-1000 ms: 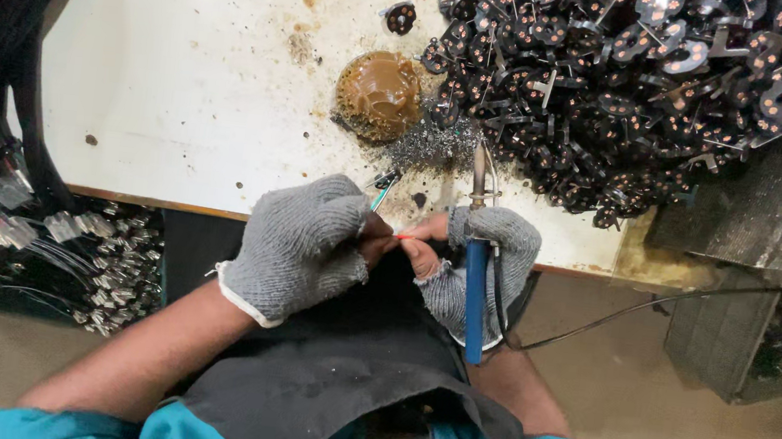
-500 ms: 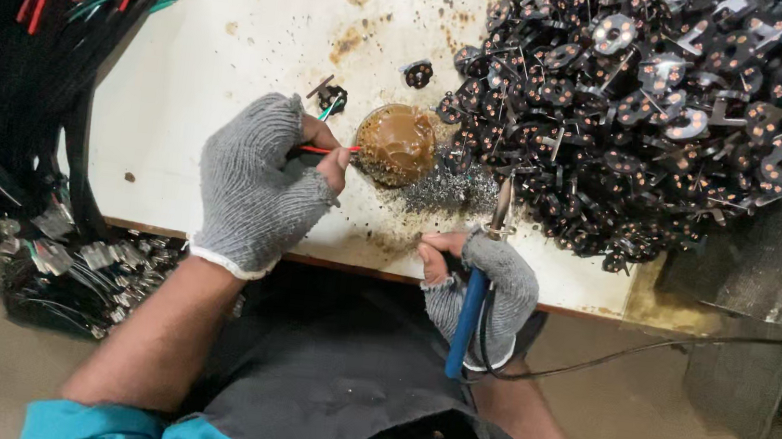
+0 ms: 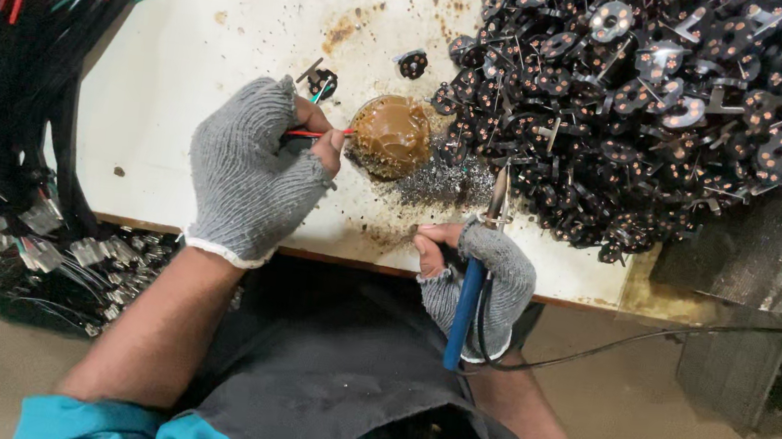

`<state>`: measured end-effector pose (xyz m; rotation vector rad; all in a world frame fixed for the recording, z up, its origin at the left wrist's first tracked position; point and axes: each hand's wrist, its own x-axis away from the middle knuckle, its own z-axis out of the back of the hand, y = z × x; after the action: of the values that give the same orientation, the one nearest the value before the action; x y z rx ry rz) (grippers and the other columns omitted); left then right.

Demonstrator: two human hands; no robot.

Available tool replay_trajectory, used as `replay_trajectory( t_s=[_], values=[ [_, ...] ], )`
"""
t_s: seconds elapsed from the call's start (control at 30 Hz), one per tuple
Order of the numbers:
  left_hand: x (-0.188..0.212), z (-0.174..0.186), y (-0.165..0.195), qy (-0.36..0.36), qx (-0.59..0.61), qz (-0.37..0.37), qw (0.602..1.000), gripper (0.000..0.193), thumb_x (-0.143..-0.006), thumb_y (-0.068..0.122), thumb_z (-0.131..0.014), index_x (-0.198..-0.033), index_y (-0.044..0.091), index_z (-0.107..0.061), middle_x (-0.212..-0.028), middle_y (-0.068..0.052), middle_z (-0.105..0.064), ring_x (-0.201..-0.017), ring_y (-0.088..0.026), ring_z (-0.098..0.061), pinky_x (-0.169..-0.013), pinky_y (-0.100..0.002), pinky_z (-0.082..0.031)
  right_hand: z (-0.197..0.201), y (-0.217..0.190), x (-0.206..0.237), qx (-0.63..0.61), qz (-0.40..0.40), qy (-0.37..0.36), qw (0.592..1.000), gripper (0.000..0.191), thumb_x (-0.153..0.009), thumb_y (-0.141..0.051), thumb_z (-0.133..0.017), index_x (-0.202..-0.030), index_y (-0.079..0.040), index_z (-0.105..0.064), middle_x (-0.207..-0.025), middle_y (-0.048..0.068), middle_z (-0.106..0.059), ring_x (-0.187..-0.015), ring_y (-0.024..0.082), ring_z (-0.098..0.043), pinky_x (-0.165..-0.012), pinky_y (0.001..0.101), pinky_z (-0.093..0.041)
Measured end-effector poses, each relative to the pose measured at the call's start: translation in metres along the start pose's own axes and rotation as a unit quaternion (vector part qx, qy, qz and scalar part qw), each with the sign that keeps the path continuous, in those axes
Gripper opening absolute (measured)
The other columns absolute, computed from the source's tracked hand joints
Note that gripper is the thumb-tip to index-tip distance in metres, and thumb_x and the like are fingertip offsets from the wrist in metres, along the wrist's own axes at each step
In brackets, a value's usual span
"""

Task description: The person pours small black electrical components from a plastic bag onto the workbench and spreads them into a pile. They then take wires, strip and position the ends, and use a soldering iron to solder wire ends to the components one at a time, placing finished pieces on the pile.

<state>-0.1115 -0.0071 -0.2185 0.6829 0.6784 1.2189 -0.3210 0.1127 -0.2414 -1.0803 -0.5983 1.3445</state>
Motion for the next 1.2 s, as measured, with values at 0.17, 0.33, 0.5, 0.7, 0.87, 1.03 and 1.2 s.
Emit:
replay_trajectory(
  t_s=[0.17,0.33,0.5,0.7,0.87,1.03,1.2],
  values=[
    [0.005,-0.002,-0.002,0.011,-0.018,-0.014,1.0,0.019,-0.091,0.017,-0.083,-0.089,0.01,-0.066,-0.083,-0.008,-0.063,-0.075,-0.025,-0.066,-0.072,-0.037,-0.053,0.001,-0.002,0.001,0.017,0.038,0.003,0.999,0.034,-0.092,-0.003,-0.082,-0.11,-0.007,-0.054,-0.096,0.01,-0.076,-0.091,0.022,-0.077,-0.087,0.0333,-0.06],
    [0.007,0.002,0.005,0.023,-0.016,-0.033,0.999,0.018,-0.094,0.017,-0.083,-0.091,0.01,-0.066,-0.084,-0.008,-0.063,-0.076,-0.026,-0.066,-0.073,-0.037,-0.053,0.004,-0.01,0.0,0.015,0.038,0.0,0.999,0.035,-0.094,-0.005,-0.082,-0.112,-0.007,-0.052,-0.097,0.009,-0.076,-0.091,0.023,-0.077,-0.087,0.0334,-0.06],
    [0.019,0.028,0.024,-0.114,0.048,-0.05,0.991,0.018,-0.085,0.017,-0.08,-0.081,0.01,-0.064,-0.077,-0.007,-0.062,-0.067,-0.022,-0.064,-0.062,-0.034,-0.05,0.009,-0.018,0.0,0.033,0.06,0.006,0.998,0.028,-0.087,-0.005,-0.084,-0.105,-0.007,-0.062,-0.094,0.01,-0.076,-0.086,0.023,-0.074,-0.081,0.0334,-0.059],
    [0.044,0.023,0.028,-0.345,0.284,0.111,0.888,0.012,-0.084,0.014,-0.075,-0.08,0.008,-0.064,-0.072,-0.004,-0.064,-0.067,-0.015,-0.062,-0.063,-0.03,-0.052,0.014,-0.013,0.012,-0.078,-0.056,-0.068,0.993,0.032,-0.084,-0.012,-0.087,-0.109,-0.006,-0.068,-0.099,0.01,-0.075,-0.09,0.023,-0.075,-0.08,0.0327,-0.061],
    [0.058,-0.004,0.036,-0.365,0.459,0.199,0.785,0.01,-0.091,0.011,-0.07,-0.087,0.006,-0.062,-0.095,-0.004,-0.077,-0.089,-0.011,-0.068,-0.073,-0.031,-0.053,0.018,-0.013,0.019,-0.054,-0.05,-0.066,0.995,0.033,-0.084,-0.014,-0.089,-0.111,-0.007,-0.07,-0.097,0.007,-0.075,-0.091,0.02,-0.076,-0.08,0.0299,-0.061],
    [0.048,0.018,0.043,-0.318,0.19,-0.046,0.928,0.017,-0.079,0.016,-0.078,-0.085,0.01,-0.064,-0.089,-0.009,-0.066,-0.08,-0.026,-0.069,-0.067,-0.036,-0.054,0.02,-0.02,0.001,0.034,0.05,-0.059,0.996,0.021,-0.086,-0.011,-0.083,-0.104,-0.009,-0.073,-0.096,0.01,-0.076,-0.086,0.022,-0.075,-0.078,0.0321,-0.059],
    [0.036,0.02,0.035,-0.367,0.129,-0.119,0.913,0.021,-0.073,0.019,-0.084,-0.081,0.013,-0.065,-0.08,-0.007,-0.066,-0.076,-0.031,-0.069,-0.065,-0.04,-0.053,0.021,-0.023,-0.012,0.1,0.079,-0.178,0.976,0.013,-0.085,-0.012,-0.077,-0.098,-0.014,-0.075,-0.085,0.007,-0.075,-0.075,0.027,-0.072,-0.07,0.0368,-0.055]
  ],
)
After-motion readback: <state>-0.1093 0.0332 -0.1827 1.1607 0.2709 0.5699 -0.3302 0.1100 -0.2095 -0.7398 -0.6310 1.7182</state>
